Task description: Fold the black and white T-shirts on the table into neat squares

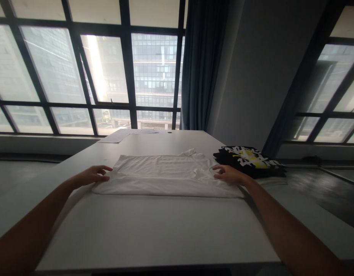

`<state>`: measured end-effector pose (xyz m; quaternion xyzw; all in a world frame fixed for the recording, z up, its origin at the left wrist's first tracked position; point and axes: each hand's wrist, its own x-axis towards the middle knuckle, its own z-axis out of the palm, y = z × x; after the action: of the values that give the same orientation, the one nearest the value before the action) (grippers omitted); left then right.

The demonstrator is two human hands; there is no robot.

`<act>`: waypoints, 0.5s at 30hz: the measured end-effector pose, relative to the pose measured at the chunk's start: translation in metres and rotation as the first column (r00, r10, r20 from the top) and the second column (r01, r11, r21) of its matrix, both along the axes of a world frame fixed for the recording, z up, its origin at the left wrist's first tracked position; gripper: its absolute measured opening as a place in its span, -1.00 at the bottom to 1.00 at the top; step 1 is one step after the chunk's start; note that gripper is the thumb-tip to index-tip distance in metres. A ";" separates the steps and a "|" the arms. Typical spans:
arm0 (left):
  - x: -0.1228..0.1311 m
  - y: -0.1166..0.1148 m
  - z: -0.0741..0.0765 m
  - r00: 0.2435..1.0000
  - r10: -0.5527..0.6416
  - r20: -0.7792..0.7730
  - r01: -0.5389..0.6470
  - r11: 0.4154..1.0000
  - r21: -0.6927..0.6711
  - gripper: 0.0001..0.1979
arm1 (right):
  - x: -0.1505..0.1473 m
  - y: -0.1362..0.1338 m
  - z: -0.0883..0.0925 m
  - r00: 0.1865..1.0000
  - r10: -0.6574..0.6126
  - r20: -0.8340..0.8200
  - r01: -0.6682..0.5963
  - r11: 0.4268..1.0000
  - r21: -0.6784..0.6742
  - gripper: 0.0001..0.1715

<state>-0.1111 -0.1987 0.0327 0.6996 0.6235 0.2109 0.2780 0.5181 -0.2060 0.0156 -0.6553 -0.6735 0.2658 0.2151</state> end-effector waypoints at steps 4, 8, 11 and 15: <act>-0.004 0.006 0.001 0.996 -0.024 0.084 0.016 0.995 0.096 -0.20 | -0.002 0.007 0.001 0.997 0.000 0.077 -0.009 0.993 0.116 -0.49; -0.011 0.005 0.007 0.958 -0.038 0.284 -0.009 0.987 0.163 -0.17 | -0.002 0.010 0.006 0.998 -0.036 0.054 0.015 0.938 0.346 -0.52; -0.013 0.007 0.002 0.972 0.003 0.236 -0.044 0.984 0.171 -0.06 | -0.001 0.013 0.001 0.996 -0.043 0.075 0.008 0.907 0.421 -0.49; -0.014 0.017 -0.013 1.000 -0.011 0.020 0.009 0.992 0.122 0.02 | -0.001 0.019 -0.013 0.971 -0.040 0.236 -0.012 0.976 0.215 -0.50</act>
<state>-0.1250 -0.1819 0.0198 0.7162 0.6031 0.2543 0.2421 0.5171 -0.1873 0.0026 -0.6600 -0.7147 0.1091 0.2042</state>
